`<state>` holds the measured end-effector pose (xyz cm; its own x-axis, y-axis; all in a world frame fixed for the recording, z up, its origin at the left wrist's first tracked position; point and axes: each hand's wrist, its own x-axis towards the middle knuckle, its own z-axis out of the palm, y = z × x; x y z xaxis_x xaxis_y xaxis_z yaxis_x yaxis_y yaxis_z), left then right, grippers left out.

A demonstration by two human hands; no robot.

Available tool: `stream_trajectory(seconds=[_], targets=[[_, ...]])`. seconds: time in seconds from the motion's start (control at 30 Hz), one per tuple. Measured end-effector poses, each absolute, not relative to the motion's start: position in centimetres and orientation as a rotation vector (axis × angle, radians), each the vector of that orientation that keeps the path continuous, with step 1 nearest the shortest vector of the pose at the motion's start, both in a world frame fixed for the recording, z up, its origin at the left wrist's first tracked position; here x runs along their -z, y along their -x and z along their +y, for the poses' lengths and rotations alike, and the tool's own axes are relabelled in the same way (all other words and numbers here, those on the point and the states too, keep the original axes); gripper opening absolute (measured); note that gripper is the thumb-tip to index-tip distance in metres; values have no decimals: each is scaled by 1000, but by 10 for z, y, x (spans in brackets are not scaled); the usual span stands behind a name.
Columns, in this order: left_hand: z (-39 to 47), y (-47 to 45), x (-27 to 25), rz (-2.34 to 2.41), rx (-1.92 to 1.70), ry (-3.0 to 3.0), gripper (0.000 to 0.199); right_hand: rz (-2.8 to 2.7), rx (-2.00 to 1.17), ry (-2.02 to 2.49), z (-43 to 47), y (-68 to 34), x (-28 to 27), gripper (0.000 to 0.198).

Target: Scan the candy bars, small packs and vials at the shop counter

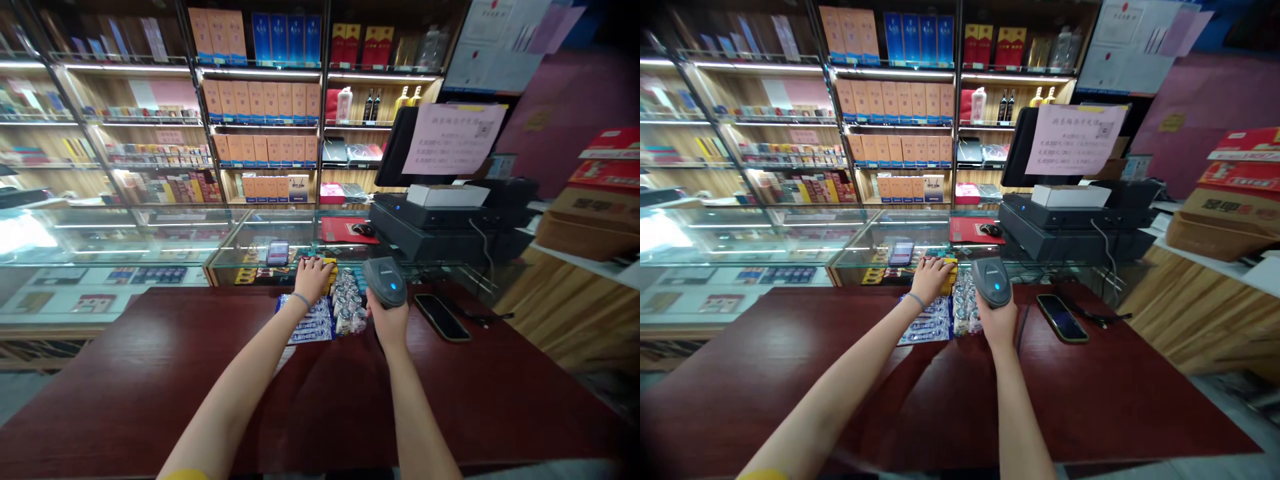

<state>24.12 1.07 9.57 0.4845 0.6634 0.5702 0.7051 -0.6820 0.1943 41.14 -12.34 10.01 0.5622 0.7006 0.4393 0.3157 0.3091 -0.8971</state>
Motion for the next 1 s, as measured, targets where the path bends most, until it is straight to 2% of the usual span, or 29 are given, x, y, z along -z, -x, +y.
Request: stream_trajectory(seconds=[0.13,0.27,0.4,0.5,0.67,0.83,1.0], targets=[[6,-228,-100,-1115,1144,2707,36,-994,-264,1301,-120,-408,-103,37],[-9,-207,-98,-972,1537,2628,33,-971,-145,1324,-112,-401,-100,41],[-28,-179,-86,-1298,2099,2284,27,-1019,-44,1354,-106,-391,-92,52],[-36,-152,-76,-1577,2594,2006,31,-1076,23,1328,-108,-380,-85,57],[-42,-98,-61,-1565,3341,1735,42,-1212,-64,1254,-115,-357,-71,57],[-42,-60,-38,-1601,3588,1514,44,-1364,-311,1225,-122,-324,-64,59],[-37,-45,-19,-1719,3684,1198,30,-1676,-479,1330,-136,-296,-62,50]])
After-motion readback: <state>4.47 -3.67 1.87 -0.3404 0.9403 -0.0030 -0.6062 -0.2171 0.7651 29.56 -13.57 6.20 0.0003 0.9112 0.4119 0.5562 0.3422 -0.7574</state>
